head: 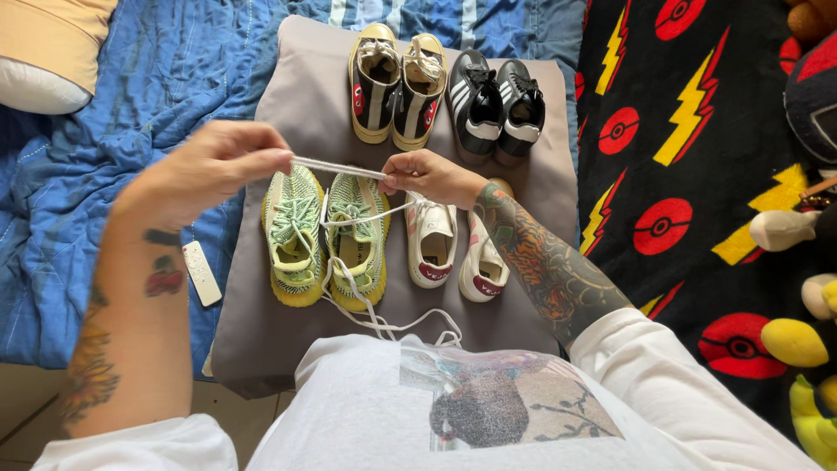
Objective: The person threads white shoelaces through the eyelets of a pair of white sneakers and ties them. The task is performed on a bed with other shoes nearby.
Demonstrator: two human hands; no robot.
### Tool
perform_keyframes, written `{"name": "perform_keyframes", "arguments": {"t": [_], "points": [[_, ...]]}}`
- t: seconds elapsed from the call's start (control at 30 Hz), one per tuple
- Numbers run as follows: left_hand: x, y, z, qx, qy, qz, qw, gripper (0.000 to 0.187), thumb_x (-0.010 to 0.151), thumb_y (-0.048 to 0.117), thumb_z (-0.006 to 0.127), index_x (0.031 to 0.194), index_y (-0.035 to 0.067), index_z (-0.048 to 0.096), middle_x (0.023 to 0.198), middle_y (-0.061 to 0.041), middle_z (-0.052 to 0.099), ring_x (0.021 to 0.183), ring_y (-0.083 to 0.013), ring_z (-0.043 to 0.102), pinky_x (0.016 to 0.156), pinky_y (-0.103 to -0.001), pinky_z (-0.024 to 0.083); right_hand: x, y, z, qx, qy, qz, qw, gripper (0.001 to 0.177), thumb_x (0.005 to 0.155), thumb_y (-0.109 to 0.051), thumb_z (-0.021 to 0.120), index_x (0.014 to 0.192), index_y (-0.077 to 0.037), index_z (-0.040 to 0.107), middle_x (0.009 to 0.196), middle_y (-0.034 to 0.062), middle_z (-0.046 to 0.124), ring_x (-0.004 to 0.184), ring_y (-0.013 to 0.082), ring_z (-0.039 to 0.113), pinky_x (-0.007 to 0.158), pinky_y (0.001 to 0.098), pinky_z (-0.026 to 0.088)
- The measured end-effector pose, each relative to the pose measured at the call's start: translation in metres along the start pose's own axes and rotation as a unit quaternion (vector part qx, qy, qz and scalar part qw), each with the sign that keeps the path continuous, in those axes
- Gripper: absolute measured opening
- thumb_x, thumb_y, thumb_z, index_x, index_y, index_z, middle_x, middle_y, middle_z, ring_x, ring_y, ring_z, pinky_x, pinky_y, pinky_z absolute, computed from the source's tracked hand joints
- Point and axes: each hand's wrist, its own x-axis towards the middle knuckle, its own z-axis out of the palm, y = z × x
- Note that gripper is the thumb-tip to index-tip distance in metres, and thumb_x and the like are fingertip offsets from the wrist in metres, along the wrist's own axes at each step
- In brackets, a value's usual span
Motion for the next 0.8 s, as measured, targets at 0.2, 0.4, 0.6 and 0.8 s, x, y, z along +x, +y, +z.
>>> {"name": "perform_keyframes", "arguments": {"t": [0.2, 0.4, 0.6, 0.8], "points": [[-0.024, 0.028, -0.002, -0.278, 0.015, 0.150, 0.949, 0.008, 0.097, 0.014, 0.064, 0.091, 0.008, 0.066, 0.108, -0.005, 0.073, 0.106, -0.0127, 0.068, 0.098, -0.031, 0.053, -0.006, 0.011, -0.012, -0.081, 0.099, -0.053, 0.990, 0.023, 0.098, -0.020, 0.066, 0.116, -0.008, 0.071, 0.111, 0.0000, 0.074, 0.102, 0.0105, 0.067, 0.088, 0.0262, 0.053], [-0.001, 0.034, 0.015, -0.443, 0.030, 0.204, 0.873, 0.015, 0.112, 0.006, 0.067, 0.097, 0.003, 0.065, 0.095, -0.011, 0.071, 0.093, -0.0178, 0.072, 0.102, -0.042, 0.060, -0.051, 0.063, 0.011, -0.121, 0.088, 0.313, 0.938, 0.025, 0.101, -0.025, 0.066, 0.107, -0.001, 0.070, 0.089, 0.0125, 0.074, 0.079, 0.0236, 0.072, 0.072, 0.0391, 0.058], [0.028, 0.042, 0.025, -0.382, 0.066, 0.240, 0.890, 0.016, 0.114, 0.005, 0.069, 0.099, 0.002, 0.065, 0.092, -0.009, 0.070, 0.086, -0.0133, 0.069, 0.091, -0.033, 0.061, -0.079, 0.178, 0.118, 0.498, 0.417, 0.101, 0.754, 0.027, 0.100, -0.015, 0.065, 0.119, 0.005, 0.065, 0.112, 0.0109, 0.065, 0.102, 0.0186, 0.062, 0.087, 0.0328, 0.055], [0.057, 0.053, 0.026, -0.340, 0.067, 0.250, 0.904, 0.015, 0.113, 0.005, 0.070, 0.099, 0.001, 0.064, 0.094, -0.008, 0.071, 0.083, -0.0111, 0.068, 0.082, -0.026, 0.058, -0.038, 0.220, 0.119, 0.711, 0.431, 0.092, 0.548, 0.034, 0.101, -0.024, 0.064, 0.126, -0.001, 0.061, 0.115, 0.0137, 0.067, 0.110, 0.0231, 0.062, 0.095, 0.0321, 0.051]]}}
